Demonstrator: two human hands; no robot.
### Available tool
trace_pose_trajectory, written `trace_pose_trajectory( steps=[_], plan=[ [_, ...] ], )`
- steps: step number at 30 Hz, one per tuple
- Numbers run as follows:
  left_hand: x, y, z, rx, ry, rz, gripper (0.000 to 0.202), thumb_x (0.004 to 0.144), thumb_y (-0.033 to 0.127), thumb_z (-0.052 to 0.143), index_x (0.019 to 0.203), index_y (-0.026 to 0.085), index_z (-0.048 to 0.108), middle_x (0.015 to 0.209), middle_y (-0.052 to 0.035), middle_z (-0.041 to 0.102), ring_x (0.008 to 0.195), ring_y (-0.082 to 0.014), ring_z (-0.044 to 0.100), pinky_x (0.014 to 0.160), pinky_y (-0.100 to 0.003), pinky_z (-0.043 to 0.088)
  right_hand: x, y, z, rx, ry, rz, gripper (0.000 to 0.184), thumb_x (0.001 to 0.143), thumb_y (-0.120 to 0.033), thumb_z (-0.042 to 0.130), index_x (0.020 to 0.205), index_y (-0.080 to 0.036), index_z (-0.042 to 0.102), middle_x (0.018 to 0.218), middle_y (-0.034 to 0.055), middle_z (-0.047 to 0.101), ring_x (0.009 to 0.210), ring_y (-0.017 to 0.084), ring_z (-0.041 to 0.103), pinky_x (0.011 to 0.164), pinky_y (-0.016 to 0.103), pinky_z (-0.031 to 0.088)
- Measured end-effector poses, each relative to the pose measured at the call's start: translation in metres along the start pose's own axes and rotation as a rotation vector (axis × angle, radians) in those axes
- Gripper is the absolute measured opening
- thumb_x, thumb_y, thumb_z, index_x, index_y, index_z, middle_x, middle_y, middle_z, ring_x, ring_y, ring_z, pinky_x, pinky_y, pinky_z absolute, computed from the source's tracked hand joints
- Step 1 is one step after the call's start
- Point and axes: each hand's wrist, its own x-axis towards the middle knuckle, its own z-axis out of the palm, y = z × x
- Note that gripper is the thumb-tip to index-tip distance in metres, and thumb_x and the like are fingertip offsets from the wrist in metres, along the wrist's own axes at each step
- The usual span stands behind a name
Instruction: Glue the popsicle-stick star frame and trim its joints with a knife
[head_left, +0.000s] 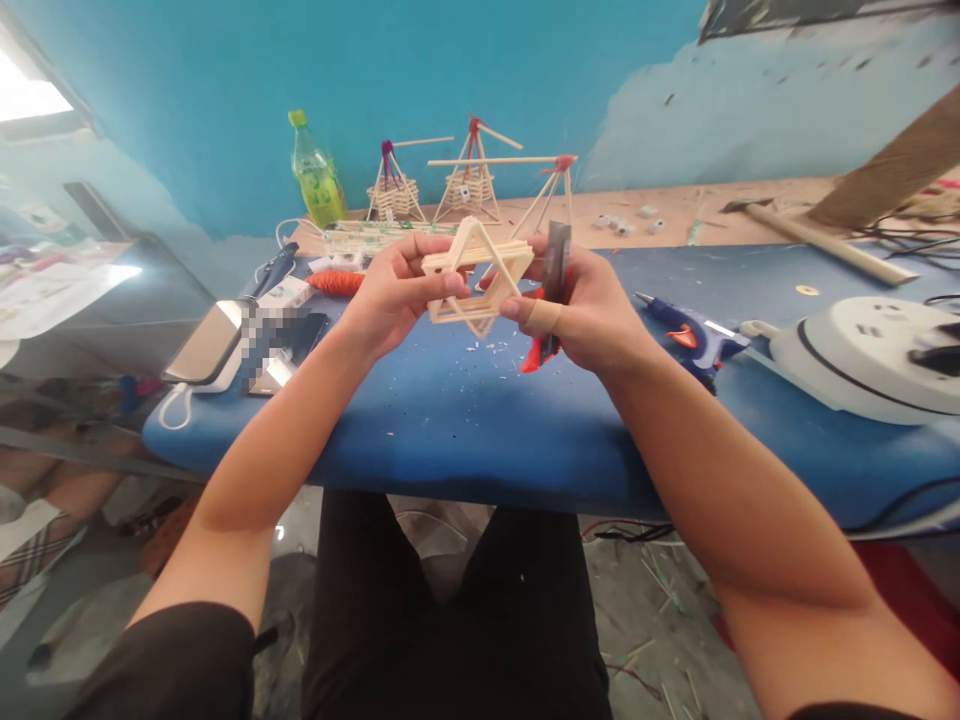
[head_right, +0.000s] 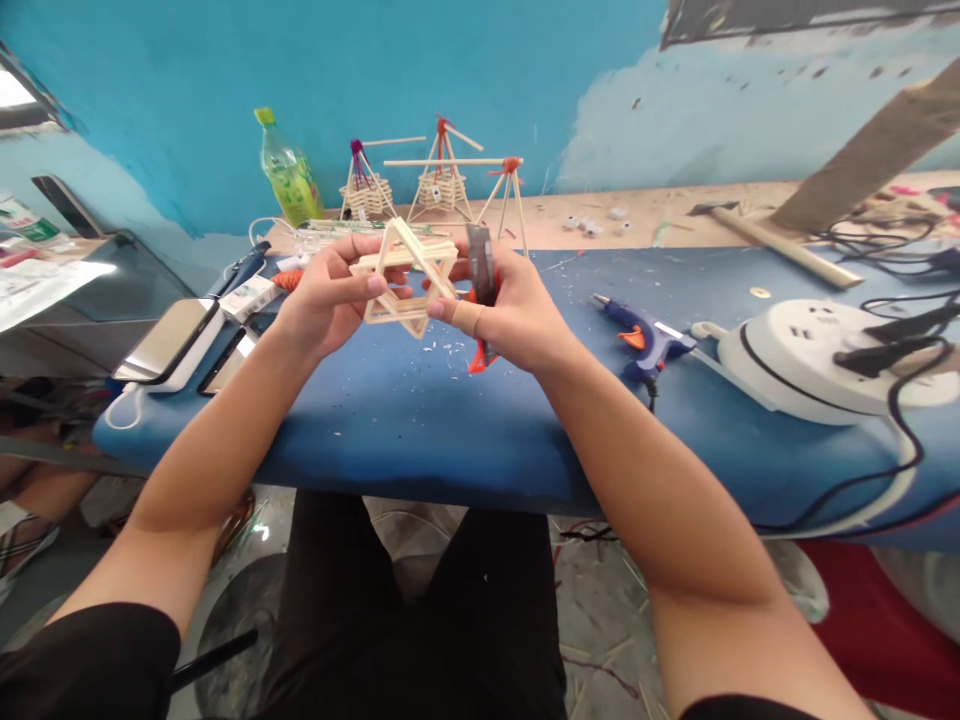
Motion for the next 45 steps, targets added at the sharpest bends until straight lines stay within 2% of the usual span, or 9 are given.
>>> trace_pose_trajectory(
  steps=[5,9,11,15,19,22,25,31,45],
  plan=[
    [-0.001,0.001,-0.001,-0.037,-0.073,-0.035,0.062,0.058,0.033,0.11,0.1,0.022,0.066,0.103,-0.0022,0.082,0.093,-0.0203,0.083,0.09,-0.035,0.067,0.005,0.007,0.0,0.066,0.183,-0.065,0.068,0.062,-0.062,0.11,0.113,-0.031,0.076,0.099,0.0023,0.082,0.076,0.021,0.072,0.057,0.035,0.055],
    [-0.004,0.006,0.004,0.048,-0.238,-0.073,0.066,0.061,0.037,0.111,0.114,0.018,0.076,0.108,-0.0066,0.083,0.097,-0.0226,0.082,0.092,-0.035,0.065,0.006,0.01,-0.002,-0.01,0.229,-0.097,0.066,0.057,-0.062,0.112,0.105,-0.03,0.079,0.096,0.0026,0.082,0.087,0.025,0.078,0.069,0.039,0.063],
    [-0.006,0.004,0.009,0.111,-0.262,-0.064,0.059,0.064,0.038,0.11,0.11,0.016,0.079,0.108,-0.0075,0.083,0.1,-0.0224,0.08,0.093,-0.034,0.063,0.005,0.01,-0.001,-0.092,0.216,-0.105,0.066,0.054,-0.063,0.112,0.1,-0.028,0.08,0.097,0.0027,0.082,0.083,0.023,0.076,0.069,0.039,0.061],
    [-0.007,-0.004,0.018,0.138,-0.181,-0.121,0.052,0.065,0.04,0.109,0.098,0.014,0.078,0.098,-0.0057,0.081,0.089,-0.0181,0.076,0.084,-0.031,0.061,0.003,0.009,0.002,-0.222,0.149,-0.091,0.066,0.059,-0.072,0.108,0.099,-0.027,0.079,0.102,0.0032,0.081,0.063,0.014,0.058,0.058,0.036,0.05],
    [-0.006,-0.007,0.02,0.122,-0.071,-0.081,0.052,0.065,0.046,0.108,0.096,0.014,0.08,0.092,-0.0049,0.08,0.077,-0.014,0.071,0.073,-0.028,0.058,0.0,0.013,0.001,-0.216,0.228,-0.169,0.061,0.094,-0.089,0.069,0.1,-0.028,0.075,0.096,0.0034,0.075,0.063,0.015,0.053,0.06,0.038,0.045],
    [-0.005,-0.004,0.019,0.144,0.031,-0.03,0.042,0.068,0.044,0.102,0.086,0.015,0.078,0.077,-0.0011,0.074,0.064,-0.0103,0.062,0.06,-0.024,0.051,-0.003,0.015,-0.001,-0.354,0.306,-0.275,0.055,0.105,-0.081,0.053,0.092,-0.029,0.066,0.082,0.0025,0.063,0.067,0.02,0.052,0.067,0.042,0.045],
    [-0.004,-0.001,0.018,0.143,0.089,-0.009,0.038,0.07,0.046,0.098,0.078,0.018,0.073,0.07,0.0005,0.069,0.059,-0.0103,0.059,0.057,-0.025,0.051,-0.007,0.014,-0.002,-0.579,0.253,-0.36,0.046,0.107,-0.069,0.052,0.086,-0.029,0.055,0.074,0.0016,0.054,0.069,0.022,0.048,0.072,0.043,0.041],
    [-0.006,-0.001,0.019,0.137,0.095,0.001,0.045,0.068,0.053,0.1,0.079,0.018,0.074,0.068,0.0009,0.068,0.054,-0.0097,0.057,0.053,-0.025,0.05,-0.007,0.013,0.005,-0.794,0.187,-0.451,0.037,0.108,-0.058,0.045,0.086,-0.028,0.045,0.077,0.003,0.056,0.074,0.023,0.049,0.073,0.042,0.034],
    [-0.011,0.001,0.021,0.249,0.126,0.061,0.041,0.076,0.047,0.101,0.082,0.018,0.072,0.07,0.0012,0.07,0.062,-0.0108,0.061,0.06,-0.025,0.053,-0.01,0.009,0.008,-0.975,0.184,-0.435,0.032,0.107,-0.053,0.051,0.087,-0.027,0.052,0.086,0.0076,0.061,0.083,0.027,0.051,0.082,0.046,0.041]
  ],
)
